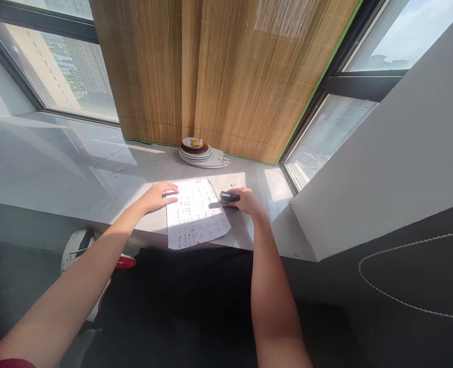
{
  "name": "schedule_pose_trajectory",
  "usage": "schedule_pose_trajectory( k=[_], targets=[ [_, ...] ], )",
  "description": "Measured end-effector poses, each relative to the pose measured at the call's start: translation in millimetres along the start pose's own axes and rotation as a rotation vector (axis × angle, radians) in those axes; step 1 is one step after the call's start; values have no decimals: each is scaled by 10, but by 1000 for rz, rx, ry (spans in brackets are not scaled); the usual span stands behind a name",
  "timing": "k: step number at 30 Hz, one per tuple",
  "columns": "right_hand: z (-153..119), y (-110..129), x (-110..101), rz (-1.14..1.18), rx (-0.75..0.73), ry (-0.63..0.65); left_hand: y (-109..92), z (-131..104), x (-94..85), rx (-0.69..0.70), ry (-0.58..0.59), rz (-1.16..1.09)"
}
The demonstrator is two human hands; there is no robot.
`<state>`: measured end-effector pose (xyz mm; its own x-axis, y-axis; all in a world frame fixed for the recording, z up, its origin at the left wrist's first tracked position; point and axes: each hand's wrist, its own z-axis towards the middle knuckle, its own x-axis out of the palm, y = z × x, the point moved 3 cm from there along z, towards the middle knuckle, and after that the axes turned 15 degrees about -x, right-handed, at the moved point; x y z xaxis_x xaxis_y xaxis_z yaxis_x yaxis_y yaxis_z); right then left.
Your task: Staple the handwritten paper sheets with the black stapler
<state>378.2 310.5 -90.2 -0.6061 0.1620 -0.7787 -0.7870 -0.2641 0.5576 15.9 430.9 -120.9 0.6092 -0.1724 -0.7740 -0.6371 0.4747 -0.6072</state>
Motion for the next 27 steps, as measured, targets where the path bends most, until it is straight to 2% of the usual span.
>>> schedule_pose_trajectory(
  k=[6, 9, 13, 18, 21, 27],
  targets=[
    [59, 33, 90, 24, -63, -34, -38, -40, -15, 35, 111, 15],
    [198, 68, 210, 60, -118, -38, -78, -61, -23, 91, 152, -7],
    [440, 56, 335, -54, -143, -83, -114, -90, -28, 88, 213, -100],
    [593, 32, 448, -148, -160, -97, -142, -108, -38, 71, 222, -125],
    [604, 46, 502, -128, -216, -90, -150, -104, -42, 68, 229, -138],
    [606, 74, 551, -184, -189, -108, -160, -114, -46, 58, 232, -170]
  ],
)
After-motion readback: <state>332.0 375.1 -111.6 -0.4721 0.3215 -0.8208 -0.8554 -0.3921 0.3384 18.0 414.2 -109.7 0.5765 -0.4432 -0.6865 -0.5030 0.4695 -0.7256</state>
